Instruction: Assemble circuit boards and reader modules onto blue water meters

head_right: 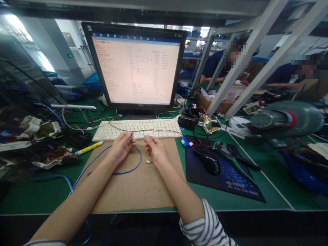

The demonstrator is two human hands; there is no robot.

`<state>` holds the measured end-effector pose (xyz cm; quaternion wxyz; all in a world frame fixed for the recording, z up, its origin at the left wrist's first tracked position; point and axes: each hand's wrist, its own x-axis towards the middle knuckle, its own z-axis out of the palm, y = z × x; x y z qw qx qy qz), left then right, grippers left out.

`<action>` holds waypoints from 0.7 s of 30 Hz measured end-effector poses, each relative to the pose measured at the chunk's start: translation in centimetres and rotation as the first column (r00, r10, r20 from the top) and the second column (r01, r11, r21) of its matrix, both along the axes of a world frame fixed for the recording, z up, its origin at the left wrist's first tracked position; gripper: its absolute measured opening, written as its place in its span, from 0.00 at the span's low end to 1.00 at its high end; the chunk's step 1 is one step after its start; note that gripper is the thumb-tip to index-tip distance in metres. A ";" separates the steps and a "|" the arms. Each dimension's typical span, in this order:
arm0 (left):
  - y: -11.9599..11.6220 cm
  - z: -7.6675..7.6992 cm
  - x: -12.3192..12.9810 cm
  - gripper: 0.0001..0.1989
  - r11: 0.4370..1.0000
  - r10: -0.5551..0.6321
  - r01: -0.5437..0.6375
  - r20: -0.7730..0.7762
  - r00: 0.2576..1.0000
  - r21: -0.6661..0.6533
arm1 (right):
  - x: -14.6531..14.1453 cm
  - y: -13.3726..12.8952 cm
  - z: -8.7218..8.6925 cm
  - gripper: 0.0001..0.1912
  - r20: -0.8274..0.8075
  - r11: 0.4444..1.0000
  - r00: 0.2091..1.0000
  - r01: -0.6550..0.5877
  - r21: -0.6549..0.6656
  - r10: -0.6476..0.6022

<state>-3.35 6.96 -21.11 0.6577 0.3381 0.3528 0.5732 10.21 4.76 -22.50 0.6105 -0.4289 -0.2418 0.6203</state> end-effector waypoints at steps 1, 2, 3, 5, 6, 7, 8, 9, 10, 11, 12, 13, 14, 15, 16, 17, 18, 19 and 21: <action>0.0 0.0 0.0 0.19 1.000 0.003 -0.003 0.004 1.000 0.001 | 0.0 0.0 0.0 0.19 0.001 1.000 1.000 -0.001 -0.001 0.001; 0.0 0.0 0.0 0.19 1.000 0.005 -0.005 0.007 1.000 0.000 | 0.0 0.0 0.1 0.19 0.002 1.000 1.000 -0.003 -0.005 0.003; 0.0 0.0 0.0 0.19 1.000 0.007 -0.007 0.010 1.000 -0.002 | 0.0 0.0 0.1 0.19 0.004 1.000 1.000 -0.003 -0.011 0.003; 0.0 0.0 0.0 0.19 1.000 0.009 -0.009 0.016 1.000 -0.009 | -0.1 0.0 0.1 0.19 0.007 1.000 1.000 -0.004 -0.019 0.004; 0.0 0.0 0.0 0.19 1.000 0.011 -0.010 0.021 1.000 -0.012 | -0.1 0.0 0.1 0.19 0.007 1.000 1.000 -0.003 -0.018 0.004; 0.0 0.0 0.0 0.19 1.000 0.013 -0.013 0.025 1.000 -0.014 | -0.1 0.0 0.1 0.19 0.007 1.000 1.000 -0.003 -0.016 0.004; 0.1 0.0 0.0 0.19 1.000 0.016 -0.015 0.030 0.999 -0.015 | -0.1 0.0 0.0 0.19 0.007 1.000 1.000 -0.005 -0.013 0.005; 0.1 -0.1 -0.1 0.18 1.000 0.019 -0.018 0.034 0.999 -0.017 | -0.1 0.0 0.0 0.19 0.007 1.000 1.000 -0.006 -0.010 0.006; 0.1 -0.1 -0.1 0.17 1.000 0.021 -0.020 0.037 0.999 -0.020 | -0.1 0.0 0.0 0.19 0.008 1.000 1.000 -0.007 -0.011 0.007; 0.2 -0.1 0.0 0.16 0.999 0.023 -0.022 0.039 0.999 -0.024 | -0.1 0.0 0.0 0.19 0.009 1.000 1.000 -0.008 -0.014 0.008; 0.2 -0.1 0.0 0.15 0.999 0.025 -0.024 0.041 0.999 -0.028 | -0.1 0.0 0.0 0.18 0.009 1.000 1.000 -0.009 -0.017 0.009; 0.2 -0.2 0.0 0.15 0.999 0.026 -0.025 0.044 0.999 -0.031 | -0.1 0.0 0.0 0.18 0.009 1.000 1.000 -0.010 -0.018 0.010; 0.3 -0.2 0.0 0.14 0.999 0.029 -0.027 0.047 0.998 -0.033 | -0.1 0.0 0.0 0.18 0.007 1.000 1.000 -0.010 -0.018 0.010; 0.3 -0.2 -0.1 0.14 0.999 0.032 -0.030 0.053 0.998 -0.032 | -0.1 0.0 0.0 0.19 0.005 1.000 1.000 -0.010 -0.015 0.010; 0.3 -0.2 -0.1 0.14 0.999 0.032 -0.030 0.060 0.998 -0.029 | -0.1 0.0 0.0 0.19 0.002 1.000 1.000 -0.011 -0.011 0.011; 0.3 -0.1 -0.1 0.14 0.999 0.028 -0.026 0.067 0.997 -0.027 | -0.1 0.0 0.0 0.19 -0.002 1.000 1.000 -0.012 -0.008 0.011; 0.3 -0.1 -0.1 0.15 0.999 0.020 -0.018 0.070 0.997 -0.028 | -0.1 0.0 0.0 0.20 -0.005 1.000 1.000 -0.011 -0.009 0.011; 0.3 -0.1 -0.2 0.16 1.000 0.009 -0.007 0.067 0.998 -0.030 | -0.1 0.0 0.0 0.20 -0.009 1.000 1.000 -0.009 -0.011 0.009; 0.2 0.0 -0.2 0.16 0.999 -0.020 0.021 0.030 0.999 -0.032 | 0.0 0.0 0.0 0.20 -0.018 1.000 1.000 -0.004 -0.017 0.003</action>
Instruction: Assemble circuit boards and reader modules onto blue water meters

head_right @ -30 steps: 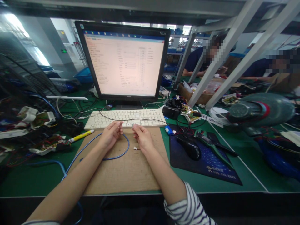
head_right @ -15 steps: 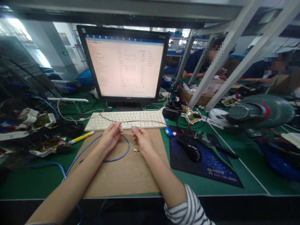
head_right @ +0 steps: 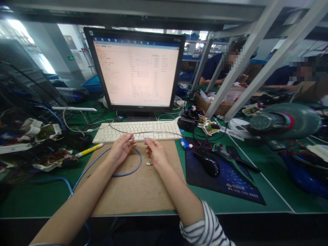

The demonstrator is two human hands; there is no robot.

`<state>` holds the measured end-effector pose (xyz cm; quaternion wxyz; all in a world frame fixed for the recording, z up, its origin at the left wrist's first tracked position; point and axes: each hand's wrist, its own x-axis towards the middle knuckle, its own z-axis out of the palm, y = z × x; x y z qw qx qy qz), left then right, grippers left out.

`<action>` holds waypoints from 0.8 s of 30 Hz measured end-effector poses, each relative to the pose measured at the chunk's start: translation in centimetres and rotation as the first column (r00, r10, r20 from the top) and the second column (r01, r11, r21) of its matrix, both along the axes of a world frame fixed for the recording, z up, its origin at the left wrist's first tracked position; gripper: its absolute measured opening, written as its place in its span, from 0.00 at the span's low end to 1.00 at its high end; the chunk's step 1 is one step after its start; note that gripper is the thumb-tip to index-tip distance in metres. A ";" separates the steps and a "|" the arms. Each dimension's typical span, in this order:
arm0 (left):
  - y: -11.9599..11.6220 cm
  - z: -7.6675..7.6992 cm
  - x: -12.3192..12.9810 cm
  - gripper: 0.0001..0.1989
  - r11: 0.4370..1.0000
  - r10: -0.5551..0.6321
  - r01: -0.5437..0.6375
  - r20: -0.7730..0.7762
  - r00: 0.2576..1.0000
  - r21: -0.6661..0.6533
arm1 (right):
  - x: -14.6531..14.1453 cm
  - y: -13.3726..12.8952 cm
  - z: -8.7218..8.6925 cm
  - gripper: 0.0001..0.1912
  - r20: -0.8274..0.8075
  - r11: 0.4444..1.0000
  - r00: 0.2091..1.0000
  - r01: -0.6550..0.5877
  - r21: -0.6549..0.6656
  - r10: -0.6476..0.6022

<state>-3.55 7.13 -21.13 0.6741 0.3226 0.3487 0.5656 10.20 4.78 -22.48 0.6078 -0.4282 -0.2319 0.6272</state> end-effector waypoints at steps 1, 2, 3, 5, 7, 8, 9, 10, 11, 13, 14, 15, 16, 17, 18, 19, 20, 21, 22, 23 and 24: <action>-0.1 0.0 0.0 0.16 1.000 -0.013 0.013 -0.031 0.999 0.005 | 0.0 0.0 0.0 0.20 -0.004 1.000 1.000 0.003 0.001 -0.003; -0.1 0.0 0.0 0.15 1.000 -0.022 0.023 -0.064 0.998 0.016 | 0.1 0.1 0.0 0.20 -0.008 1.000 1.000 0.007 0.004 -0.007; -0.2 0.0 0.0 0.15 0.999 -0.026 0.030 -0.098 0.995 0.035 | 0.1 0.1 0.0 0.20 -0.012 1.000 1.000 0.011 0.010 -0.011; -0.4 0.0 0.0 0.13 0.995 -0.022 0.039 -0.174 0.985 0.092 | 0.1 0.1 -0.1 0.20 -0.017 1.000 1.000 0.018 0.016 -0.018; -0.5 0.0 0.0 0.12 0.986 -0.009 0.049 -0.249 0.968 0.158 | 0.2 0.2 -0.2 0.20 -0.021 1.000 1.000 0.022 0.013 -0.022; -0.6 0.0 0.0 0.11 0.981 -0.003 0.058 -0.284 0.959 0.188 | 0.2 0.2 -0.2 0.20 -0.023 1.000 1.000 0.021 0.011 -0.021; -0.7 0.0 -0.1 0.10 0.974 0.003 0.068 -0.313 0.950 0.216 | 0.2 0.1 -0.1 0.20 -0.026 1.000 0.999 0.019 0.010 -0.018; -0.7 -0.1 -0.1 0.10 0.968 0.012 0.074 -0.336 0.942 0.242 | 0.2 0.1 -0.1 0.20 -0.029 1.000 0.999 0.015 0.012 -0.014; -0.7 -0.1 -0.2 0.09 0.961 0.024 0.076 -0.352 0.936 0.267 | 0.2 0.1 0.0 0.21 -0.033 1.000 0.999 0.009 0.014 -0.009; -0.6 -0.1 -0.3 0.08 0.947 0.049 0.074 -0.371 0.927 0.311 | 0.1 0.0 0.1 0.21 -0.038 1.000 0.999 -0.003 0.014 0.004; -0.6 -0.1 -0.3 0.08 0.944 0.056 0.072 -0.373 0.926 0.321 | 0.1 -0.1 0.2 0.21 -0.039 1.000 0.999 -0.010 0.011 0.011; -0.6 -0.1 -0.2 0.07 0.944 0.056 0.072 -0.372 0.927 0.323 | 0.0 -0.1 0.3 0.21 -0.040 1.000 0.999 -0.017 0.005 0.018; -0.6 -0.2 -0.2 0.07 0.944 0.051 0.075 -0.366 0.929 0.321 | 0.0 -0.1 0.3 0.21 -0.040 1.000 0.999 -0.026 0.000 0.026; -0.6 -0.2 -0.1 0.07 0.944 0.046 0.077 -0.359 0.932 0.320 | 0.0 -0.2 0.4 0.21 -0.041 0.999 0.999 -0.037 -0.002 0.037; -0.6 -0.2 -0.1 0.07 0.944 0.045 0.076 -0.352 0.935 0.322 | -0.1 -0.2 0.4 0.21 -0.040 0.999 0.998 -0.051 0.001 0.051; -0.6 -0.1 0.0 0.07 0.942 0.052 0.069 -0.345 0.937 0.328 | -0.1 -0.2 0.4 0.21 -0.040 0.998 0.997 -0.068 0.010 0.068; -0.7 -0.1 0.0 0.07 0.939 0.065 0.057 -0.337 0.939 0.339 | -0.1 -0.3 0.4 0.21 -0.041 0.996 0.995 -0.085 0.018 0.086; -0.7 -0.1 0.1 0.07 0.937 0.082 0.041 -0.330 0.940 0.348 | -0.2 -0.3 0.5 0.21 -0.041 0.994 0.994 -0.102 0.025 0.103; -0.7 -0.1 0.1 0.07 0.935 0.099 0.023 -0.324 0.941 0.353 | -0.2 -0.4 0.5 0.20 -0.042 0.993 0.992 -0.117 0.024 0.118; -0.7 -0.2 0.1 0.07 0.935 0.112 0.008 -0.317 0.942 0.355 | -0.3 -0.4 0.5 0.20 -0.042 0.992 0.991 -0.129 0.016 0.129; -0.6 -0.2 0.1 0.07 0.935 0.120 -0.002 -0.309 0.943 0.356 | -0.4 -0.5 0.5 0.20 -0.042 0.990 0.990 -0.138 0.004 0.138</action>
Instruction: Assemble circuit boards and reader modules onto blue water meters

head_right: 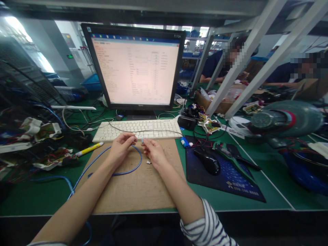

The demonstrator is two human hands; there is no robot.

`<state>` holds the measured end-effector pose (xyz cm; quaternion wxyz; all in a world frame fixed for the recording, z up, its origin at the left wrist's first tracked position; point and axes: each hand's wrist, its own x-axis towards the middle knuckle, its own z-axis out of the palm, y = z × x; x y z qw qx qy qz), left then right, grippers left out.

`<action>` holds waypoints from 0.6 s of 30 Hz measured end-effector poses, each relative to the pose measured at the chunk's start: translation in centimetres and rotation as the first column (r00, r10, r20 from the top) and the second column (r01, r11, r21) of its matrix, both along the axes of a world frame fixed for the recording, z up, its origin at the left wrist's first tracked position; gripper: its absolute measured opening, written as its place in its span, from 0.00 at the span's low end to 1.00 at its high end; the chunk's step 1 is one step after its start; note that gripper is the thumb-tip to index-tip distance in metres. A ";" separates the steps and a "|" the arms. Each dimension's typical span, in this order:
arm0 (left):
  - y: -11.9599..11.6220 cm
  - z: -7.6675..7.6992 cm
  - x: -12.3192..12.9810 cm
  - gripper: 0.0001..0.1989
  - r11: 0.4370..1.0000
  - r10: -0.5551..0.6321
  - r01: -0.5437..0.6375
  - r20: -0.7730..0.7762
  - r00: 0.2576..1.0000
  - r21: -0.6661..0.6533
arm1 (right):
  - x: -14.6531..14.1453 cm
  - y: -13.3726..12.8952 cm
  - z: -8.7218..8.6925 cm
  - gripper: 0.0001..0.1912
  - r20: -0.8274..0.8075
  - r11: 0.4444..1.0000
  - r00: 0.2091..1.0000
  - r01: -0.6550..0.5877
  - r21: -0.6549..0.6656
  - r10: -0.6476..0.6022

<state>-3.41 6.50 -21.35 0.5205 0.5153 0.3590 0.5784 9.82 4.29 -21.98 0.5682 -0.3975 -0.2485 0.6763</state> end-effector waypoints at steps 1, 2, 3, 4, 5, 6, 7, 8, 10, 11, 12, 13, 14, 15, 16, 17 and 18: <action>0.1 -0.1 0.0 0.07 1.000 0.003 -0.003 0.008 1.000 0.001 | -0.1 0.0 0.0 0.20 0.003 1.000 1.000 -0.007 -0.010 0.007; 0.1 -0.1 0.0 0.07 1.000 0.003 -0.003 0.015 1.000 0.004 | -0.1 -0.1 0.0 0.20 0.007 1.000 1.000 -0.012 -0.012 0.012; 0.2 -0.2 0.0 0.07 1.000 0.001 -0.001 0.022 1.000 0.007 | -0.2 -0.1 0.0 0.20 0.012 1.000 1.000 -0.013 -0.005 0.013; 0.2 -0.3 0.0 0.07 1.000 0.000 0.000 0.027 1.000 0.010 | -0.2 -0.1 0.0 0.20 0.017 1.000 1.000 -0.010 0.006 0.010; 0.3 -0.3 -0.1 0.08 1.000 -0.001 0.001 0.031 1.000 0.007 | -0.2 0.0 -0.1 0.21 0.021 1.000 1.000 0.001 0.018 -0.002; 0.3 -0.3 -0.1 0.09 1.000 -0.002 0.003 0.036 0.999 -0.006 | -0.1 0.0 -0.1 0.21 0.025 0.999 1.000 0.018 0.026 -0.019; 0.3 -0.3 -0.2 0.11 1.000 -0.006 0.008 0.044 0.999 -0.029 | 0.0 0.1 -0.2 0.21 0.028 0.999 0.999 0.041 0.029 -0.041; 0.3 -0.3 -0.2 0.12 0.998 -0.012 0.015 0.057 0.998 -0.060 | 0.0 0.2 -0.3 0.22 0.031 0.997 0.997 0.066 0.027 -0.067; 0.4 -0.2 -0.4 0.14 0.992 -0.017 0.029 0.091 0.996 -0.126 | 0.2 0.4 -0.5 0.21 0.042 0.994 0.993 0.110 0.027 -0.111; 0.5 -0.2 -0.5 0.15 0.988 -0.018 0.035 0.107 0.994 -0.153 | 0.3 0.5 -0.6 0.21 0.050 0.991 0.991 0.126 0.034 -0.128; 0.5 -0.2 -0.5 0.16 0.984 -0.018 0.038 0.115 0.993 -0.172 | 0.4 0.5 -0.7 0.20 0.059 0.989 0.988 0.138 0.044 -0.141; 0.6 -0.2 -0.5 0.17 0.982 -0.016 0.037 0.113 0.993 -0.185 | 0.5 0.6 -0.8 0.20 0.070 0.987 0.986 0.149 0.054 -0.153; 0.6 -0.2 -0.6 0.17 0.981 -0.014 0.033 0.098 0.995 -0.194 | 0.5 0.6 -0.9 0.20 0.081 0.985 0.983 0.157 0.064 -0.162; 0.6 -0.2 -0.6 0.17 0.979 -0.015 0.029 0.073 0.997 -0.200 | 0.5 0.6 -0.9 0.19 0.091 0.984 0.981 0.164 0.070 -0.170; 0.6 -0.2 -0.5 0.17 0.979 -0.017 0.026 0.044 0.999 -0.203 | 0.6 0.6 -1.0 0.19 0.100 0.983 0.979 0.170 0.074 -0.177; 0.6 -0.3 -0.5 0.16 0.979 -0.018 0.021 0.017 1.000 -0.204 | 0.6 0.6 -1.0 0.20 0.108 0.981 0.977 0.176 0.076 -0.184; 0.6 -0.3 -0.5 0.16 0.980 -0.018 0.017 -0.003 1.000 -0.200 | 0.6 0.7 -1.0 0.20 0.113 0.980 0.975 0.181 0.077 -0.189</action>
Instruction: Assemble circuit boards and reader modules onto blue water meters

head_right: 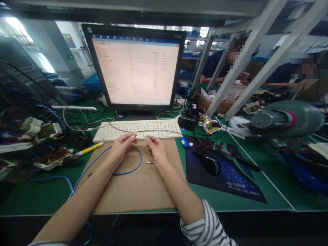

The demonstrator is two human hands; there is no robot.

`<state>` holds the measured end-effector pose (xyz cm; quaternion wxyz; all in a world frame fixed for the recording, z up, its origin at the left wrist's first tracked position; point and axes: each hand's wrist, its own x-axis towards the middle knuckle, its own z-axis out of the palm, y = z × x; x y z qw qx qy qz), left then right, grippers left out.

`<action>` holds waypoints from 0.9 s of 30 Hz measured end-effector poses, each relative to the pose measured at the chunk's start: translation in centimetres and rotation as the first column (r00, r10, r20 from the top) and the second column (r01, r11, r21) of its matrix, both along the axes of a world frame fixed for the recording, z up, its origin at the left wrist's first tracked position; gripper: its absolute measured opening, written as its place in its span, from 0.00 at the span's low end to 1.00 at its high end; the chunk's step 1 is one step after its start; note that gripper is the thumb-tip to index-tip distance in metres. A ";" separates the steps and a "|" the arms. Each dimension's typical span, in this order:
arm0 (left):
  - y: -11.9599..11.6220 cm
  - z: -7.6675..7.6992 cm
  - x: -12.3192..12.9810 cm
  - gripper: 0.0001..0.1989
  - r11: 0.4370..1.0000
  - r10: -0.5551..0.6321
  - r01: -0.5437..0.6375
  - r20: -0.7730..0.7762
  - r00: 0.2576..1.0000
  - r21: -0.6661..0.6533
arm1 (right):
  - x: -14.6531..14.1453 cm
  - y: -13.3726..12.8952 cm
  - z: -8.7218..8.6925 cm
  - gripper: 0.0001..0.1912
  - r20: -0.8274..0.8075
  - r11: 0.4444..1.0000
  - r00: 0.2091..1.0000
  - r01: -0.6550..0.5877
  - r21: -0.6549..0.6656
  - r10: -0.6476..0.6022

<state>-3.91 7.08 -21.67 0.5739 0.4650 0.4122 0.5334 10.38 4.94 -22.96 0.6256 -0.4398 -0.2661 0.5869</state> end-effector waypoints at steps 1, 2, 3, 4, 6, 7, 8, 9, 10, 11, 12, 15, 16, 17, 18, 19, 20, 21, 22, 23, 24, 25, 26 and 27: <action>0.0 0.0 0.0 0.16 1.000 -0.001 0.001 -0.013 1.000 0.008 | 0.0 0.0 0.0 0.20 0.004 1.000 1.000 0.005 0.002 -0.005; 0.0 -0.1 0.1 0.15 1.000 -0.002 0.003 -0.018 1.000 0.018 | 0.0 0.1 0.0 0.20 0.003 1.000 1.000 0.010 0.005 -0.010; 0.0 -0.1 0.1 0.15 1.000 -0.003 0.004 -0.021 1.000 0.029 | 0.0 0.1 0.1 0.20 -0.005 1.000 1.000 0.015 0.009 -0.015; 0.0 -0.1 0.1 0.15 0.999 -0.005 0.006 -0.026 1.000 0.041 | 0.0 0.2 0.1 0.21 -0.021 1.000 1.000 0.019 0.011 -0.019; 0.0 -0.1 0.2 0.14 0.998 -0.024 0.027 -0.047 0.999 0.062 | 0.1 0.2 0.2 0.22 -0.075 1.000 0.997 0.022 -0.005 -0.022; -0.1 -0.1 0.2 0.13 0.996 -0.039 0.044 -0.067 0.997 0.077 | 0.1 0.2 0.3 0.23 -0.108 1.000 0.994 0.020 -0.023 -0.022; -0.1 -0.1 0.3 0.12 0.993 -0.054 0.064 -0.095 0.994 0.098 | 0.1 0.3 0.3 0.24 -0.138 0.999 0.990 0.017 -0.041 -0.022; -0.1 -0.1 0.3 0.10 0.988 -0.065 0.082 -0.130 0.989 0.129 | 0.1 0.3 0.3 0.24 -0.163 0.998 0.986 0.013 -0.055 -0.022; -0.2 -0.1 0.4 0.08 0.981 -0.068 0.096 -0.168 0.983 0.168 | 0.2 0.2 0.4 0.24 -0.180 0.998 0.983 0.009 -0.064 -0.021; -0.2 -0.2 0.4 0.07 0.972 -0.063 0.107 -0.206 0.977 0.211 | 0.2 0.2 0.4 0.23 -0.191 0.998 0.981 0.008 -0.067 -0.021; -0.3 -0.2 0.4 0.06 0.961 -0.052 0.114 -0.237 0.970 0.253 | 0.2 0.2 0.4 0.22 -0.196 0.998 0.980 0.007 -0.066 -0.019; -0.4 -0.2 0.4 0.06 0.941 -0.003 0.097 -0.278 0.961 0.325 | 0.3 0.1 0.5 0.20 -0.191 0.998 0.981 0.010 -0.066 -0.022; -0.5 -0.2 0.4 0.06 0.943 0.010 0.085 -0.282 0.959 0.323 | 0.3 0.2 0.5 0.20 -0.187 0.997 0.982 0.014 -0.070 -0.026; -0.5 -0.1 0.3 0.06 0.948 0.017 0.076 -0.290 0.957 0.308 | 0.3 0.2 0.5 0.20 -0.181 0.997 0.983 0.019 -0.072 -0.032; -0.5 -0.1 0.3 0.06 0.956 0.018 0.071 -0.302 0.953 0.283 | 0.4 0.2 0.4 0.21 -0.172 0.997 0.984 0.025 -0.069 -0.037; -0.5 0.0 0.3 0.07 0.964 0.011 0.074 -0.315 0.949 0.256 | 0.4 0.2 0.4 0.21 -0.158 0.998 0.987 0.031 -0.062 -0.041; -0.5 0.1 0.3 0.09 0.970 -0.002 0.079 -0.319 0.948 0.231 | 0.4 0.3 0.3 0.21 -0.138 0.998 0.990 0.035 -0.050 -0.041; -0.6 0.3 0.2 0.10 0.974 -0.018 0.086 -0.309 0.951 0.207 | 0.4 0.3 0.3 0.22 -0.113 0.999 0.993 0.037 -0.036 -0.041; -0.6 0.4 0.2 0.11 0.979 -0.036 0.092 -0.287 0.957 0.183 | 0.4 0.3 0.2 0.22 -0.087 0.999 0.995 0.038 -0.025 -0.040; -0.6 0.5 0.2 0.12 0.984 -0.053 0.094 -0.254 0.966 0.154 | 0.3 0.3 0.1 0.22 -0.063 0.999 0.997 0.037 -0.017 -0.038; -0.6 0.5 0.2 0.14 0.988 -0.065 0.094 -0.218 0.974 0.121 | 0.3 0.3 0.1 0.21 -0.043 0.999 0.998 0.035 -0.013 -0.036; -0.5 0.6 0.1 0.16 0.992 -0.073 0.091 -0.185 0.980 0.086 | 0.3 0.3 0.0 0.21 -0.029 0.999 0.999 0.033 -0.011 -0.033; -0.5 0.6 0.1 0.17 0.995 -0.076 0.085 -0.160 0.984 0.053 | 0.3 0.3 0.0 0.21 -0.018 1.000 0.999 0.030 -0.007 -0.030; -0.5 0.6 0.1 0.19 0.996 -0.074 0.080 -0.144 0.987 0.031 | 0.3 0.3 -0.1 0.20 -0.010 1.000 1.000 0.025 -0.002 -0.025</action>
